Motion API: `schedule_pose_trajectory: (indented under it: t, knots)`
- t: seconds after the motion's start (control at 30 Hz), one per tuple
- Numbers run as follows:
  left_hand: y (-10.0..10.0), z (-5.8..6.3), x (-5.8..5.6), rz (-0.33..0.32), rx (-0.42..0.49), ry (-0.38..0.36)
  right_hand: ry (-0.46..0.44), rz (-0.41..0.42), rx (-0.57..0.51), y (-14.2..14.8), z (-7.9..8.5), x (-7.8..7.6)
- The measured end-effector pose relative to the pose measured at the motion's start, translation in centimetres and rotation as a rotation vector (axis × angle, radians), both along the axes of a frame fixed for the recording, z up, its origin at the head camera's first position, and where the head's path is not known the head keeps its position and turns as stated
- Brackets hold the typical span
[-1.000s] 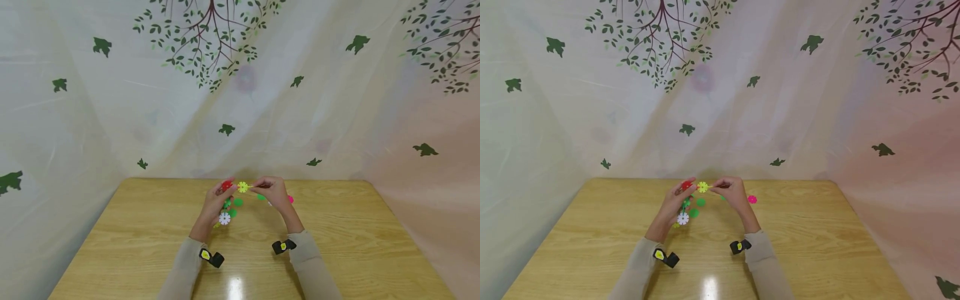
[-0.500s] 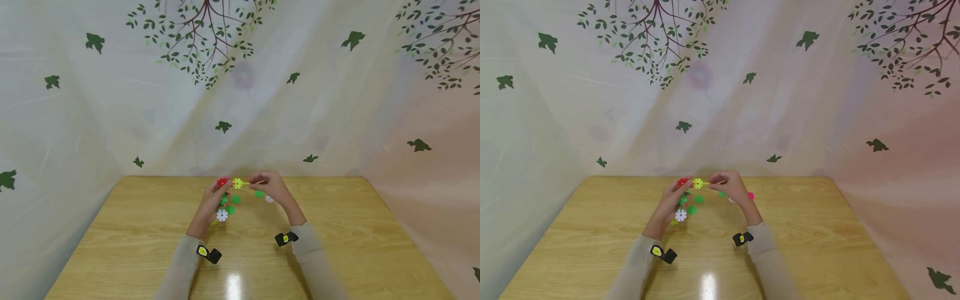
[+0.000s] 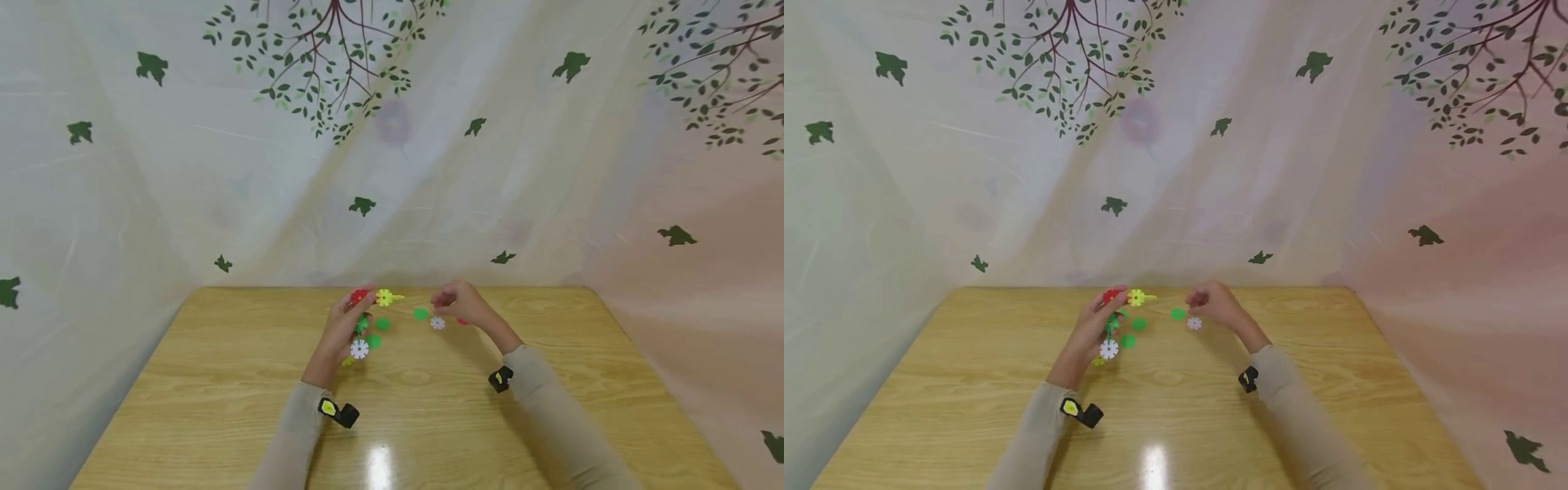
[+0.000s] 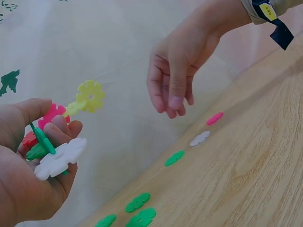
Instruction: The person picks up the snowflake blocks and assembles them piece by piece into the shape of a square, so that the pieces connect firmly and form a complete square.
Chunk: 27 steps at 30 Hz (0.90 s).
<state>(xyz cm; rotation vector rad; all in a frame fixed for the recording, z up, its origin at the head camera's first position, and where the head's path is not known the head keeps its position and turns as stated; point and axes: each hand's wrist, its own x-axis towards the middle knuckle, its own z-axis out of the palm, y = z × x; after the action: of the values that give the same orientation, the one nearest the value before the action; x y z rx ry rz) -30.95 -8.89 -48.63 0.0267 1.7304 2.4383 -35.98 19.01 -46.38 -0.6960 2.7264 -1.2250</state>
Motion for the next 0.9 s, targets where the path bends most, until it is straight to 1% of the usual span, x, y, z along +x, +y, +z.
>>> schedule_pose_trajectory:
  t: [0.1,0.37,0.5,0.67,0.9]
  knots:
    - [-0.2,-0.1,-0.1,0.005,0.002,-0.002,-0.023,0.025,0.03,0.5,-0.6,-0.5]
    - [-0.4,-0.3,-0.3,-0.01,-0.003,0.005,-0.058,0.122,0.059,1.2,-2.2,-1.6]
    - [-0.5,-0.3,-0.5,-0.008,-0.004,0.002,-0.075,0.142,0.068,1.2,-2.7,-2.2]
    - [-0.6,-0.3,-0.4,-0.019,0.011,0.007,-0.101,0.147,0.067,0.9,-3.0,-2.2]
    - [-0.7,-0.4,-0.2,-0.067,0.021,-0.003,-0.147,0.108,0.105,0.7,-2.8,-1.5]
